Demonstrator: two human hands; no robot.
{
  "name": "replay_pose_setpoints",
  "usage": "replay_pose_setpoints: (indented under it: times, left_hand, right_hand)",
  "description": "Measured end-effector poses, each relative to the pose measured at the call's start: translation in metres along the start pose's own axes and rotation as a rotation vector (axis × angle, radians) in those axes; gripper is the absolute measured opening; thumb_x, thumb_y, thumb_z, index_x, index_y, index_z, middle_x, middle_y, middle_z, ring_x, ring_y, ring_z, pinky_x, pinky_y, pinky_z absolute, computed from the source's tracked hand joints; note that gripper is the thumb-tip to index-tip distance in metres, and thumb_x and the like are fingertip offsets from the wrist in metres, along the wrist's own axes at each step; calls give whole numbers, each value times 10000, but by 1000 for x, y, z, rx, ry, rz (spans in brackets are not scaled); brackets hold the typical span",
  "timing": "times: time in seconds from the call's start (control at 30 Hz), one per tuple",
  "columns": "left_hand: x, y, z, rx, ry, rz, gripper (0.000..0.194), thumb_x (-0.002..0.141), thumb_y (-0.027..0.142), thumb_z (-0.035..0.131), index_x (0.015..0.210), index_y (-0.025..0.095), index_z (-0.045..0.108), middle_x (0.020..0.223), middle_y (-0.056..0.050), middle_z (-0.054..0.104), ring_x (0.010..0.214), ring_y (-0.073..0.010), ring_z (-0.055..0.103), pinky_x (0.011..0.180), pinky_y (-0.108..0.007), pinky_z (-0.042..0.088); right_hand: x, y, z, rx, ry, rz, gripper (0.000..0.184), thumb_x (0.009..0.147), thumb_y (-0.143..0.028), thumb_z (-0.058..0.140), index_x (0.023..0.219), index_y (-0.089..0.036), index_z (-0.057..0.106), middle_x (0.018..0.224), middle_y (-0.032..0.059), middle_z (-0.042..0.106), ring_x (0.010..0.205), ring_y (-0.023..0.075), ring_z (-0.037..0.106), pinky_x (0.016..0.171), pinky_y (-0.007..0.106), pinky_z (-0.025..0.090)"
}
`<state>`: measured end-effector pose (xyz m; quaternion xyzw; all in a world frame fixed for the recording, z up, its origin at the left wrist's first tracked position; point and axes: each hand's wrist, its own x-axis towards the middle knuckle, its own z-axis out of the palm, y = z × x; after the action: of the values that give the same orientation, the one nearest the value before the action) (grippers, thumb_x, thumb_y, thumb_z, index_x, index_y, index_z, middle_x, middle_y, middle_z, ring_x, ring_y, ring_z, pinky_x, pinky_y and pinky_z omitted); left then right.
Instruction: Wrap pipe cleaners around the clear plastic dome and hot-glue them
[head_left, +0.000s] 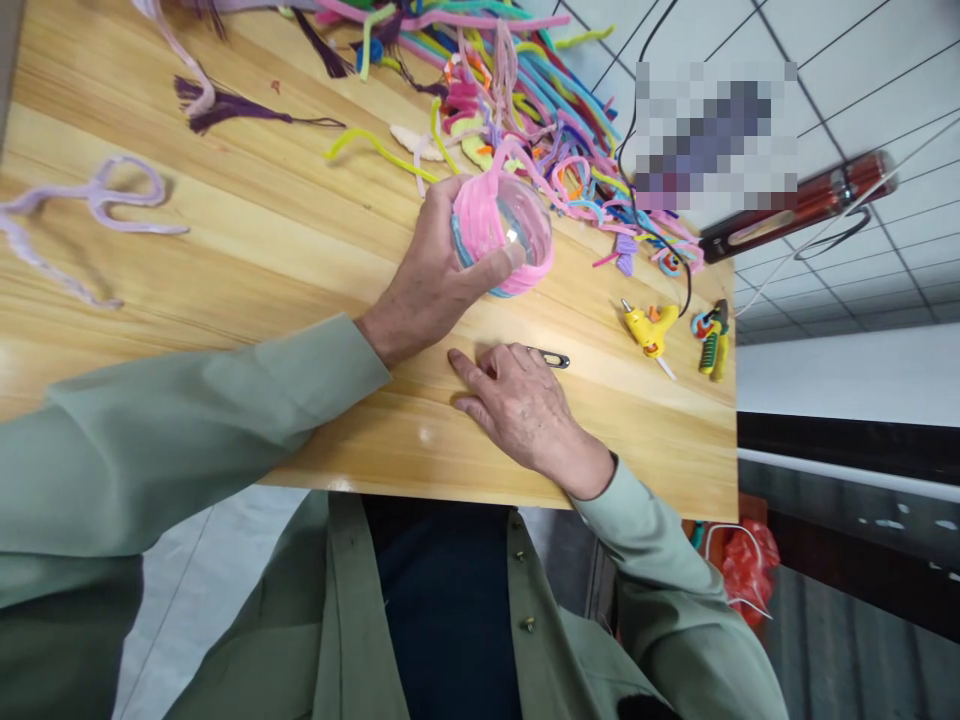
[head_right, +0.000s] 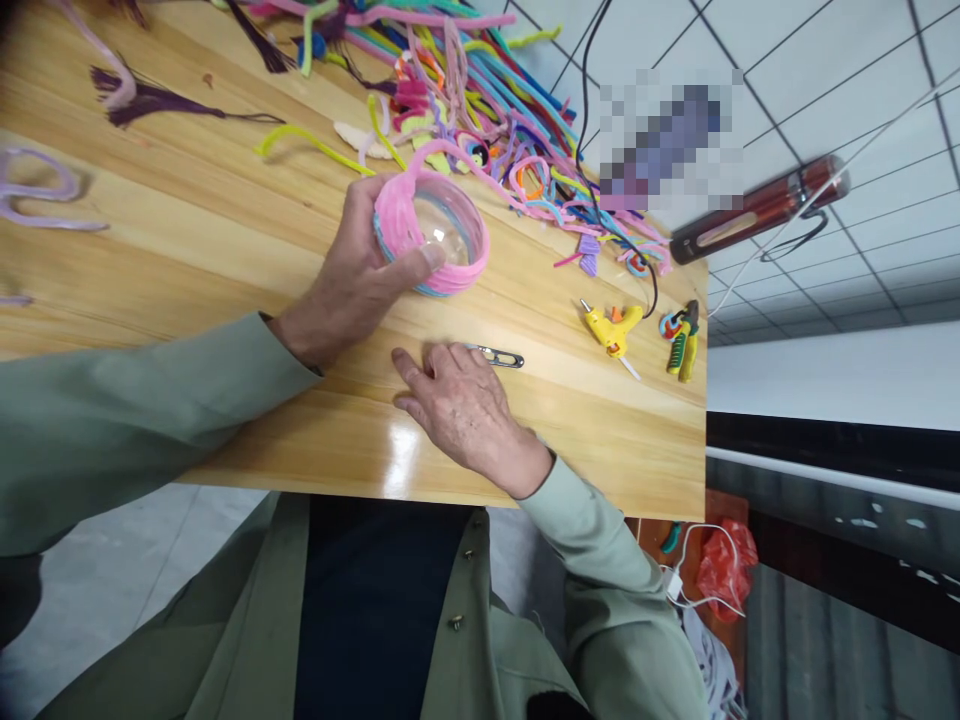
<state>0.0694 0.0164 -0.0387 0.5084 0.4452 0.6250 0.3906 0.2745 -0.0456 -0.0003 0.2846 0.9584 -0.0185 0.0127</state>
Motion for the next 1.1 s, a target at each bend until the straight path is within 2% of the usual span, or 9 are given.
replay_pose_setpoints:
  times: [0.2,0.33,0.4,0.5,0.6,0.77,0.83,0.93,1.1]
  left_hand:
    - [-1,3,0,22,-1,-25,684,881,586,842,1391,323,471,1527,-99,625,1388,-308,626,1318,-578,517]
    - [0,3,-2,33,-8,-21,689,894,642,841,1386,333,470,1507,-74,642,1371,-295,630,1317,-574,522]
    - [0,2,-2,38,-11,-13,675,893,658,837,1371,350,473,1484,-54,662,1361,-301,645,1306,-585,532]
    - [0,3,-2,41,-9,-9,670,881,629,846,1363,347,476,1473,-65,665,1360,-320,658,1298,-599,532]
    - [0,4,0,12,0,1,677,875,628,855,1355,338,478,1461,-80,650,1370,-312,651,1316,-582,523]
    - [1,3,-1,-4,33,-26,764,848,689,898,1370,346,458,1493,-68,621,1408,-283,616,1347,-559,509]
    - [3,0,-2,-2,50,-15,753,859,696,887,1376,355,459,1509,-64,617,1435,-292,603,1359,-558,486]
    - [5,-3,-4,0,59,8,766,850,709,888,1381,355,464,1521,-59,615,1462,-306,592,1369,-577,458]
    - [6,-3,-5,53,59,-11,779,837,828,839,1412,412,519,1541,-13,619,1502,-322,578,1366,-586,446]
  right_hand:
    - [4,-1,0,-68,46,-37,391,1155,-385,695,1500,-201,716,1089,116,738,997,290,607,822,445,472]
    - [5,2,4,-48,63,-40,301,1168,-335,667,1437,-224,743,1059,98,735,990,277,608,816,433,450]
    - [3,3,7,-32,103,-53,237,1181,-299,626,1351,-238,779,1006,80,730,965,263,612,806,426,433]
    - [0,4,10,-26,180,-57,253,1198,-262,561,1183,-241,813,933,63,733,916,243,625,798,420,425]
    - [6,0,9,-18,208,25,297,1198,-293,556,1036,-224,796,892,71,753,877,238,652,783,410,434]
    - [34,-14,2,-32,79,231,232,1161,-329,607,1038,-207,762,886,85,787,759,223,686,662,376,367]
    - [44,-19,1,-68,28,270,231,1156,-280,577,1023,-204,751,884,92,795,729,218,703,604,367,303]
    - [49,-22,2,-124,33,282,225,1123,-169,543,1013,-203,738,881,102,794,724,226,727,563,362,249]
    - [47,-28,7,-159,43,254,260,1111,-91,477,1057,-184,714,912,134,783,775,250,732,561,349,354]
